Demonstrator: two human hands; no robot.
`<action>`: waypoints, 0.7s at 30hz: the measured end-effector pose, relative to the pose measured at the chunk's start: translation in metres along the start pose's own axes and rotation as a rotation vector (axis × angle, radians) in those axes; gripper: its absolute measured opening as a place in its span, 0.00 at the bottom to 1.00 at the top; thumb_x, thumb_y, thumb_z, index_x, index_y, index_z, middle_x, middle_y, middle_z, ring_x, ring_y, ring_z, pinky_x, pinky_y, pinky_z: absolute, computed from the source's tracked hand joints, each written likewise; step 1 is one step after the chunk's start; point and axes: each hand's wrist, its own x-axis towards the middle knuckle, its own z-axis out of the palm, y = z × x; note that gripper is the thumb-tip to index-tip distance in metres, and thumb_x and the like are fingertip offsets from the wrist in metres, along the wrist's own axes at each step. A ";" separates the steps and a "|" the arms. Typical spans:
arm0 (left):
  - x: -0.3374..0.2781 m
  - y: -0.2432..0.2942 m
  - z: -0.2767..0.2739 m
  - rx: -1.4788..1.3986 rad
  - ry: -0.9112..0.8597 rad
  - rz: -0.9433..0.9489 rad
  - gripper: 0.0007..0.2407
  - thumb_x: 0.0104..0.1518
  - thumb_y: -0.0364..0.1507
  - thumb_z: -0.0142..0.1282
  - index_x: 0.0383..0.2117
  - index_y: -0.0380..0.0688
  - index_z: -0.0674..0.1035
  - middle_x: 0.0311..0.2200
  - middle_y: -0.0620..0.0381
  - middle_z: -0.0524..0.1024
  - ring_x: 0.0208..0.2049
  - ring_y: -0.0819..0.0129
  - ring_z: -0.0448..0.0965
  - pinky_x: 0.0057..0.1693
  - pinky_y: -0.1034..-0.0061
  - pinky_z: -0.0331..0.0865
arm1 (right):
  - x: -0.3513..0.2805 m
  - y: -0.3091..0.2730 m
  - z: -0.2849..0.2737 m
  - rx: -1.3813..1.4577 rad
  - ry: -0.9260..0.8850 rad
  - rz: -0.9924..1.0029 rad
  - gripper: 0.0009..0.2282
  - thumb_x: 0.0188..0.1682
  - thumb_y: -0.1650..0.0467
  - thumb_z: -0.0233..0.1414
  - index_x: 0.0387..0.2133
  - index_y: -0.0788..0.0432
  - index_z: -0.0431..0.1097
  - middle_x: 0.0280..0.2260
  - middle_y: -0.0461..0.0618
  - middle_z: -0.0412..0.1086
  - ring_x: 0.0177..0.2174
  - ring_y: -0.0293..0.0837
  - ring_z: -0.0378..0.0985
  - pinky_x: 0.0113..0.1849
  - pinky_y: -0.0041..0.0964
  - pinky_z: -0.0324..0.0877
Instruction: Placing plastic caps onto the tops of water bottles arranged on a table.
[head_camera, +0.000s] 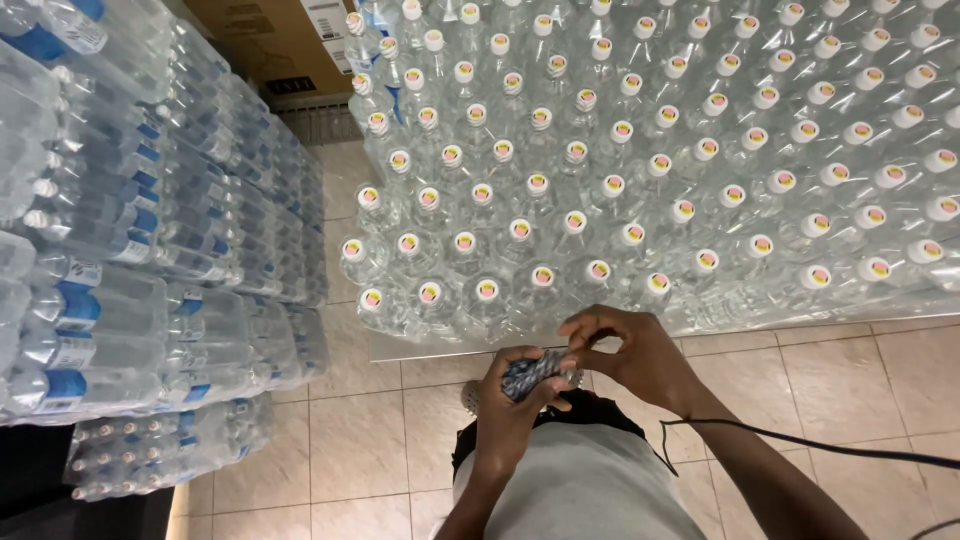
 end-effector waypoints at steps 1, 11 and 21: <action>0.002 -0.003 0.007 0.005 0.007 0.004 0.13 0.57 0.23 0.68 0.47 0.39 0.79 0.39 0.39 0.87 0.37 0.56 0.93 0.38 0.64 0.91 | 0.001 0.002 -0.008 0.005 -0.006 -0.006 0.12 0.40 0.71 0.73 0.38 0.53 0.85 0.30 0.44 0.85 0.34 0.39 0.88 0.42 0.37 0.81; 0.023 -0.029 0.062 -0.121 0.280 0.016 0.14 0.54 0.20 0.70 0.44 0.36 0.79 0.32 0.36 0.85 0.34 0.51 0.91 0.36 0.62 0.90 | 0.064 -0.001 -0.093 -0.145 -0.079 -0.230 0.08 0.49 0.66 0.65 0.40 0.51 0.87 0.39 0.39 0.89 0.39 0.36 0.93 0.41 0.31 0.78; 0.011 -0.046 0.080 -0.207 0.540 0.015 0.15 0.52 0.20 0.70 0.45 0.35 0.80 0.38 0.36 0.83 0.33 0.46 0.91 0.35 0.59 0.90 | 0.194 0.022 -0.091 -0.350 -0.207 -0.584 0.11 0.60 0.67 0.53 0.50 0.53 0.82 0.46 0.44 0.85 0.37 0.43 0.90 0.31 0.36 0.79</action>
